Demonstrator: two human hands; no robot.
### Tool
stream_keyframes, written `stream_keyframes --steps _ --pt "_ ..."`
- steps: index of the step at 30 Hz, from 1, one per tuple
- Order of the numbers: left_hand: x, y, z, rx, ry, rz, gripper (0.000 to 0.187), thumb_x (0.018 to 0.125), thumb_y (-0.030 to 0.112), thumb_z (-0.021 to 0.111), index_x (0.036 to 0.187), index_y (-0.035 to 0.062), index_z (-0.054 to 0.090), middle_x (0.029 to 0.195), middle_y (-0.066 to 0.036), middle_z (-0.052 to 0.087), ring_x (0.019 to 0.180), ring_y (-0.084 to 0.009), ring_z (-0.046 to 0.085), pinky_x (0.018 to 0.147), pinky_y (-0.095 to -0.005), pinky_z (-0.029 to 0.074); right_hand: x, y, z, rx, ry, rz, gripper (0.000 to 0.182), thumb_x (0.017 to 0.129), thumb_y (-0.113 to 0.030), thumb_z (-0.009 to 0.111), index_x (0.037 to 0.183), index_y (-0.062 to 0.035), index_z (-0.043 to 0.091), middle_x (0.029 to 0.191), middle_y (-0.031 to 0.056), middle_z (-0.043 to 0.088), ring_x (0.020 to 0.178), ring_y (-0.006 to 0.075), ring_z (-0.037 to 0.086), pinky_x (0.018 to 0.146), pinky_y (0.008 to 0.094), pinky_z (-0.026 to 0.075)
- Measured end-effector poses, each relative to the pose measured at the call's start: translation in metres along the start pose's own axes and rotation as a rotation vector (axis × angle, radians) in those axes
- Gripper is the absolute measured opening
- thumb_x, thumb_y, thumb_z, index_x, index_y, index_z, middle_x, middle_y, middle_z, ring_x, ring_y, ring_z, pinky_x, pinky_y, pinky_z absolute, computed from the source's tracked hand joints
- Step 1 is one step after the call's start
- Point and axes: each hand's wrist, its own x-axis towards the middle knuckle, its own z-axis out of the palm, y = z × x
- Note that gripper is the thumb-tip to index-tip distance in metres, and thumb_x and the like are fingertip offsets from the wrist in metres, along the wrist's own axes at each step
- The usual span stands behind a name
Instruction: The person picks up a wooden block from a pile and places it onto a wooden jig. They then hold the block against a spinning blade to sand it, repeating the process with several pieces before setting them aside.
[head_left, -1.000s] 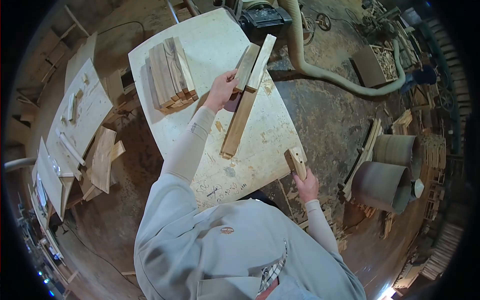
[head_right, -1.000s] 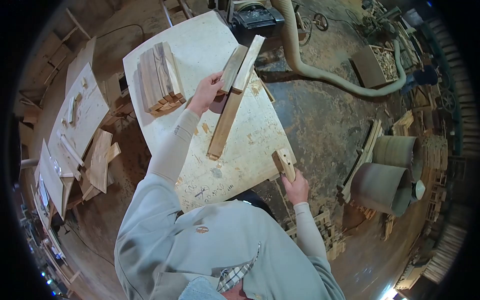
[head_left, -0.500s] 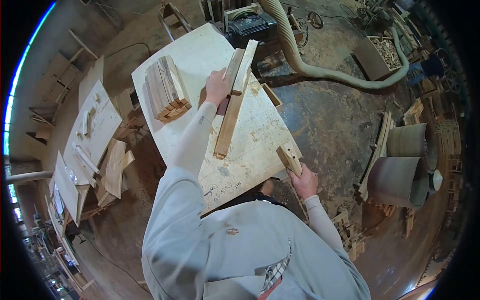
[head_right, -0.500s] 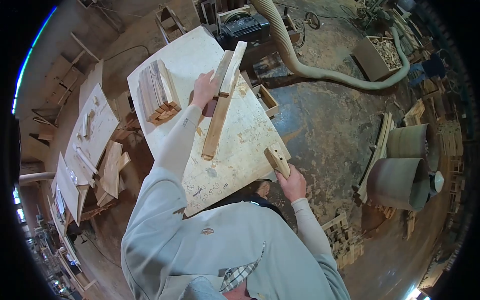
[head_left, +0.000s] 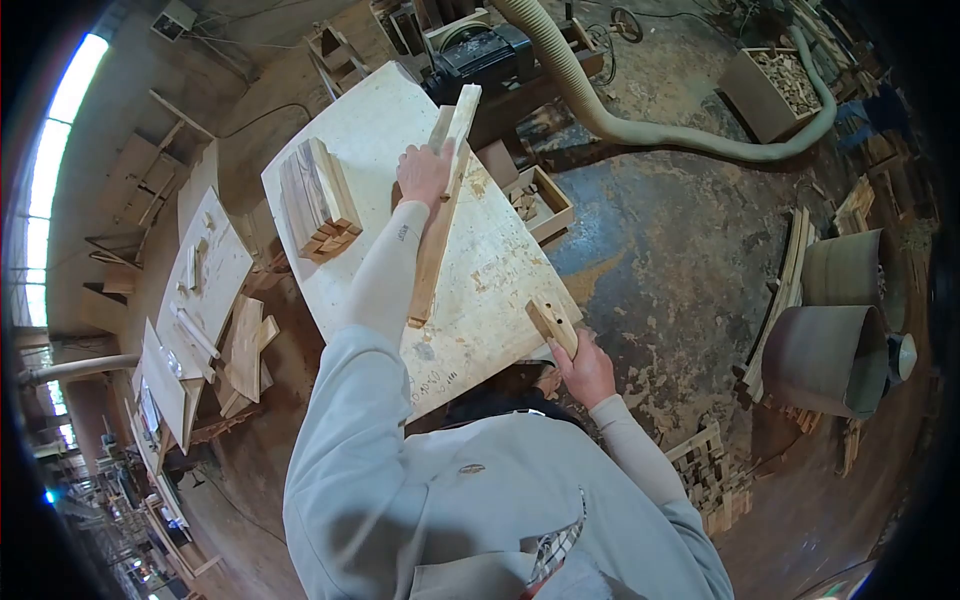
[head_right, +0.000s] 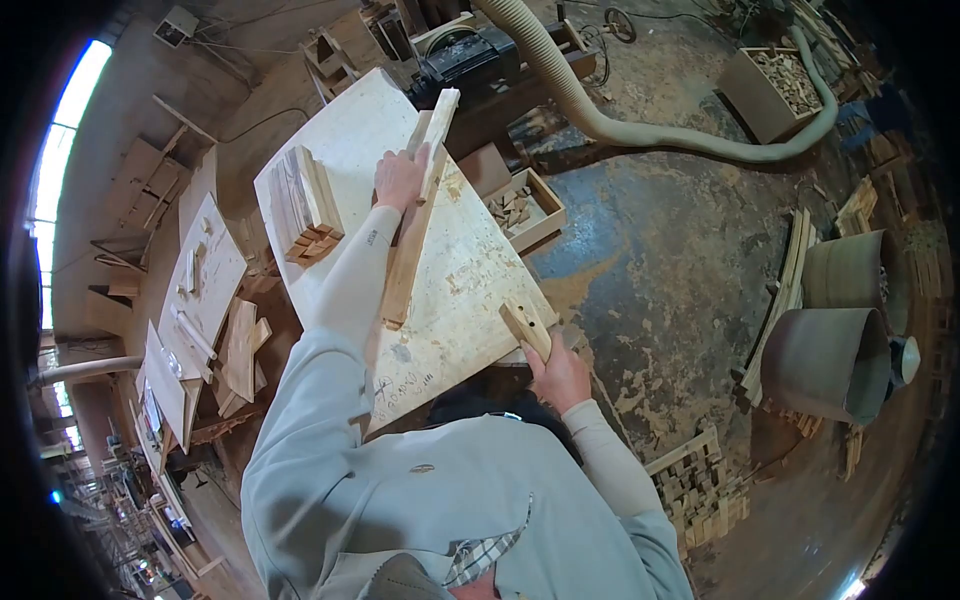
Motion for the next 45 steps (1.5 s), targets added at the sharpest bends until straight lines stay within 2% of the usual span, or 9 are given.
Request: stream_keyframes --steps 1,4,7,25,31,39,41,43,45 --pt "-0.010 0.015 -0.007 0.045 0.029 -0.064 0.079 0.101 0.062 0.067 0.130 -0.0110 0.072 0.133 -0.030 0.068 0.126 -0.0459 0.065 0.111 -0.0549 0.050 0.001 0.000 0.000 0.004 -0.002 -0.001 0.050 0.106 -0.049 0.070 0.122 -0.0029 0.062 0.093 0.0295 0.076 0.088 0.0522 0.074 0.075 0.0617 0.058" --pt "-0.016 0.011 0.006 0.147 0.082 0.038 0.088 0.097 0.068 0.069 0.131 -0.0129 0.069 0.136 -0.028 0.066 0.129 -0.0440 0.063 0.111 -0.0542 0.050 0.000 -0.001 0.000 0.016 -0.012 0.013 0.050 0.106 -0.049 0.070 0.121 -0.0023 0.062 0.093 0.0303 0.076 0.088 0.0527 0.074 0.076 0.0619 0.058" --pt "-0.013 0.009 0.006 0.150 0.045 0.038 0.091 0.095 0.070 0.070 0.134 -0.0131 0.068 0.137 -0.026 0.065 0.130 -0.0426 0.061 0.112 -0.0530 0.049 0.001 0.002 0.002 0.036 -0.002 -0.001 0.050 0.106 -0.050 0.069 0.119 -0.0024 0.062 0.093 0.0309 0.075 0.088 0.0537 0.073 0.076 0.0620 0.057" --pt "-0.018 0.010 0.005 0.140 0.127 0.029 0.090 0.097 0.071 0.067 0.135 -0.0103 0.070 0.138 -0.023 0.066 0.134 -0.0407 0.060 0.113 -0.0531 0.048 0.014 0.030 0.039 -0.014 0.068 -0.063 0.055 0.106 -0.057 0.065 0.114 -0.0023 0.063 0.094 0.0328 0.075 0.092 0.0561 0.072 0.080 0.0637 0.056" --pt "-0.020 0.009 0.004 0.125 0.133 0.040 0.091 0.097 0.072 0.065 0.137 -0.0100 0.070 0.141 -0.023 0.064 0.136 -0.0407 0.058 0.115 -0.0537 0.046 0.015 0.037 0.045 0.070 0.084 -0.092 0.056 0.106 -0.056 0.065 0.119 -0.0014 0.065 0.098 0.0335 0.076 0.094 0.0560 0.072 0.082 0.0629 0.056" --pt "-0.022 0.010 0.002 0.117 0.121 0.028 0.092 0.097 0.072 0.066 0.139 -0.0100 0.069 0.144 -0.023 0.063 0.138 -0.0409 0.057 0.116 -0.0536 0.046 0.011 0.033 0.044 0.056 0.087 -0.055 0.058 0.106 -0.056 0.066 0.131 -0.0043 0.067 0.109 0.0301 0.078 0.105 0.0532 0.073 0.089 0.0597 0.057" --pt "-0.021 0.012 -0.002 0.109 0.126 0.031 0.093 0.097 0.072 0.066 0.139 -0.0101 0.069 0.144 -0.023 0.063 0.138 -0.0409 0.057 0.116 -0.0536 0.046 0.009 0.030 0.041 0.046 0.093 -0.051 0.058 0.106 -0.056 0.066 0.131 -0.0044 0.067 0.109 0.0301 0.078 0.104 0.0529 0.073 0.089 0.0596 0.057" --pt "-0.026 0.014 -0.003 0.115 0.110 0.002 0.086 0.095 0.069 0.071 0.138 -0.0059 0.071 0.143 -0.021 0.063 0.138 -0.0389 0.057 0.114 -0.0521 0.045 0.004 0.025 0.037 0.038 0.083 -0.040 0.057 0.106 -0.056 0.066 0.130 -0.0046 0.067 0.109 0.0301 0.078 0.104 0.0526 0.073 0.090 0.0595 0.057" --pt "-0.030 0.013 -0.005 0.096 0.115 0.008 0.088 0.096 0.071 0.069 0.137 -0.0074 0.071 0.144 -0.022 0.063 0.138 -0.0405 0.057 0.115 -0.0537 0.045 0.001 0.020 0.031 0.066 0.086 -0.040 0.055 0.105 -0.055 0.067 0.128 -0.0048 0.068 0.108 0.0303 0.078 0.104 0.0523 0.073 0.089 0.0591 0.057"
